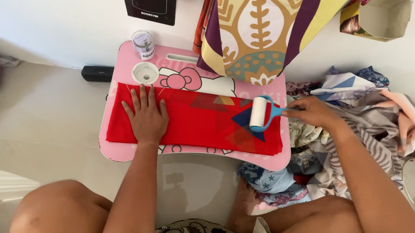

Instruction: Using a lint roller to clean a red cloth on a small table, including folding and unfolding the cloth to reach all surfaces.

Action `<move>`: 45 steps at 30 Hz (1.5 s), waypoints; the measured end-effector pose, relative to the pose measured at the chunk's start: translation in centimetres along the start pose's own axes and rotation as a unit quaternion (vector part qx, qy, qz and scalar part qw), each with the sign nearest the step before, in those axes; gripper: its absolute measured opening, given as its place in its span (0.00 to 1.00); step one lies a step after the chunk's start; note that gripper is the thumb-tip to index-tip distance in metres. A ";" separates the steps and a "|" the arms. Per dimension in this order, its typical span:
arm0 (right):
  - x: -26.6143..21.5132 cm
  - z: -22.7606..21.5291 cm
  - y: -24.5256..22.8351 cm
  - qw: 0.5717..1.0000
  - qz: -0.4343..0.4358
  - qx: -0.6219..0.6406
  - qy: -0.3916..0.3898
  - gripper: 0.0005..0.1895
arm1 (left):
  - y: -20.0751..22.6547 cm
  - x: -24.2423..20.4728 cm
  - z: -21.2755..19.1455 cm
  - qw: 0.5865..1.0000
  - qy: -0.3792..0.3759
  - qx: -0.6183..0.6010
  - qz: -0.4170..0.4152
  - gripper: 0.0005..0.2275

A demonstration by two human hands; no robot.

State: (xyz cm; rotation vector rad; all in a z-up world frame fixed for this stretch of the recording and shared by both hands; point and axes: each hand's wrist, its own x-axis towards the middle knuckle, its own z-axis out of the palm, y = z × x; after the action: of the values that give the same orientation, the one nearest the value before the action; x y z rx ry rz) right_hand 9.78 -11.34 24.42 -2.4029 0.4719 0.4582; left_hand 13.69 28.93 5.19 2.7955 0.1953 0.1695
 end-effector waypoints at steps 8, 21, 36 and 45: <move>1.7 -2.5 4.6 0.999 -0.004 -0.048 -0.022 0.23 | 0.1 0.0 -0.1 1.000 -0.008 -0.002 -0.002 0.24; 3.8 1.4 -0.5 0.991 -0.096 -0.084 -0.031 0.17 | 0.1 0.0 -0.4 1.000 -0.012 -0.010 -0.005 0.25; 6.5 5.6 -4.3 0.973 -0.158 -0.155 -0.064 0.20 | 0.5 0.0 -1.2 0.999 -0.031 -0.005 -0.015 0.25; 1.1 -1.9 2.0 0.997 -0.015 -0.060 -0.035 0.25 | 0.3 0.1 -1.3 1.000 -0.028 -0.009 -0.006 0.25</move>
State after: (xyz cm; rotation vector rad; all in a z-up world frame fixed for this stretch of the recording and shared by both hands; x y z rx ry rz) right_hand 10.20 -14.28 24.30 -2.4963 0.3875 0.5708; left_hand 13.62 29.04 6.51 2.7757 0.1972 0.0900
